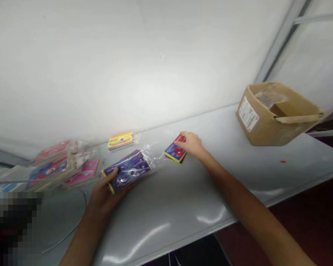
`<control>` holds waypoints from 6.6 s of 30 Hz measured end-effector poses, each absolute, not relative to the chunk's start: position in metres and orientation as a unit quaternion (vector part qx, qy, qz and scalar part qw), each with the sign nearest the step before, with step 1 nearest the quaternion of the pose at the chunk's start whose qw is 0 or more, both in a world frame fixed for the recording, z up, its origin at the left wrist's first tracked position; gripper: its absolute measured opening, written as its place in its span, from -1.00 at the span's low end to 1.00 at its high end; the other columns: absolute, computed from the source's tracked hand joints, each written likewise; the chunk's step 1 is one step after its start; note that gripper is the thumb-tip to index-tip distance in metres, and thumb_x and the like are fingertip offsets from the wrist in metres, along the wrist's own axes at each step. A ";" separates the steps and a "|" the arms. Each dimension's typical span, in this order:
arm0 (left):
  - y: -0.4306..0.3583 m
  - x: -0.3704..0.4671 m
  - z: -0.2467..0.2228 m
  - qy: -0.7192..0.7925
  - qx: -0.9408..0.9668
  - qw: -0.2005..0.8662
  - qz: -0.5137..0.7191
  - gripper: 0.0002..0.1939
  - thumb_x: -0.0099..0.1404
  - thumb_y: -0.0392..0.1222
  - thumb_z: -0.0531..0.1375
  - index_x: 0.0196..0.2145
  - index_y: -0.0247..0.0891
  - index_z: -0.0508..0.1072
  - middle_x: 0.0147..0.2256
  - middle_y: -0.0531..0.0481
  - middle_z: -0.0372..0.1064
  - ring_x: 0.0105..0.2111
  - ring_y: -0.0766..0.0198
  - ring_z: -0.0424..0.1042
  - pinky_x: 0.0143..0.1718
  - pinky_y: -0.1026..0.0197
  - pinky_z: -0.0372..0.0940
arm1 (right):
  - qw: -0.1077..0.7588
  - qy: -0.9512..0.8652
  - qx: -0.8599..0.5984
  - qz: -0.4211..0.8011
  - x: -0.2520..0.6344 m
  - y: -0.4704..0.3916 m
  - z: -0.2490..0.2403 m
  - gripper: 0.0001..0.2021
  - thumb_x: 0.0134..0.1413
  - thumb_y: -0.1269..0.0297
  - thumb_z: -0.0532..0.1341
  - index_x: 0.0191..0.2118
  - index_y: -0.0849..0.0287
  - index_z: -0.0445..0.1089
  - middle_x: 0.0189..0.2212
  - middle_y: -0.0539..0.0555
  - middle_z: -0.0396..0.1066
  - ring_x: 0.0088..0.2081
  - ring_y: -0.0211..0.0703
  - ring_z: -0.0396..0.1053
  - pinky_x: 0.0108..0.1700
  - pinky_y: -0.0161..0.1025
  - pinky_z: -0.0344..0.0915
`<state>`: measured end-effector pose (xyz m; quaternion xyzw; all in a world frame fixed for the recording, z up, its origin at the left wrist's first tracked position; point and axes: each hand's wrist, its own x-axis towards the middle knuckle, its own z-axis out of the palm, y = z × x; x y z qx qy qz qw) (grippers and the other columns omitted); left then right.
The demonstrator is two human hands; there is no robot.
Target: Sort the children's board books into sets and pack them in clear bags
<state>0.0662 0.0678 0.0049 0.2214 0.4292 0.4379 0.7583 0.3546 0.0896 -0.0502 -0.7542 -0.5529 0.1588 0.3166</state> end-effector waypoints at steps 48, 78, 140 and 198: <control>0.068 0.069 0.006 0.460 0.245 0.730 0.442 -0.71 0.21 -0.42 0.10 -0.11 -0.31 0.42 -0.32 -0.11 0.54 -0.31 0.11 0.54 -0.11 -0.05 0.40 | 0.609 -0.430 -0.519 0.418 0.320 0.077 -0.025 -0.71 -0.09 0.05 0.25 -0.30 0.10 0.26 -0.52 -0.02 0.45 -0.55 -0.21 0.41 -0.57 -0.31 0.32; 0.067 0.067 0.006 0.442 0.222 0.750 0.438 -0.79 0.21 -0.41 0.09 -0.25 -0.31 0.48 -0.34 -0.10 0.54 -0.28 0.09 0.53 -0.10 -0.03 0.40 | 0.527 -0.395 -0.391 0.643 0.308 0.066 -0.017 -0.74 0.00 0.06 0.22 -0.26 0.13 0.38 -0.45 -0.01 0.42 -0.52 -0.31 0.34 -0.60 -0.40 0.33; 0.063 0.073 0.008 0.503 0.240 0.718 0.418 -0.88 0.19 -0.39 0.15 -0.32 -0.39 0.48 -0.39 -0.15 0.54 -0.27 0.06 0.53 -0.12 0.03 0.42 | 0.348 -0.597 -0.711 0.133 0.336 0.086 -0.043 -0.78 0.09 0.34 0.12 -0.17 0.15 0.45 -0.18 0.09 0.45 -0.19 -0.18 0.37 -0.06 -0.23 0.23; 0.065 0.072 0.008 0.490 0.222 0.723 0.434 -0.86 0.19 -0.38 0.12 -0.31 -0.40 0.47 -0.35 -0.20 0.53 -0.25 0.00 0.52 -0.09 -0.11 0.38 | 0.529 -0.460 -0.553 0.450 0.338 0.077 -0.018 -0.71 -0.04 0.04 0.18 -0.28 0.15 0.35 -0.54 -0.02 0.38 -0.63 -0.33 0.24 -0.70 -0.43 0.10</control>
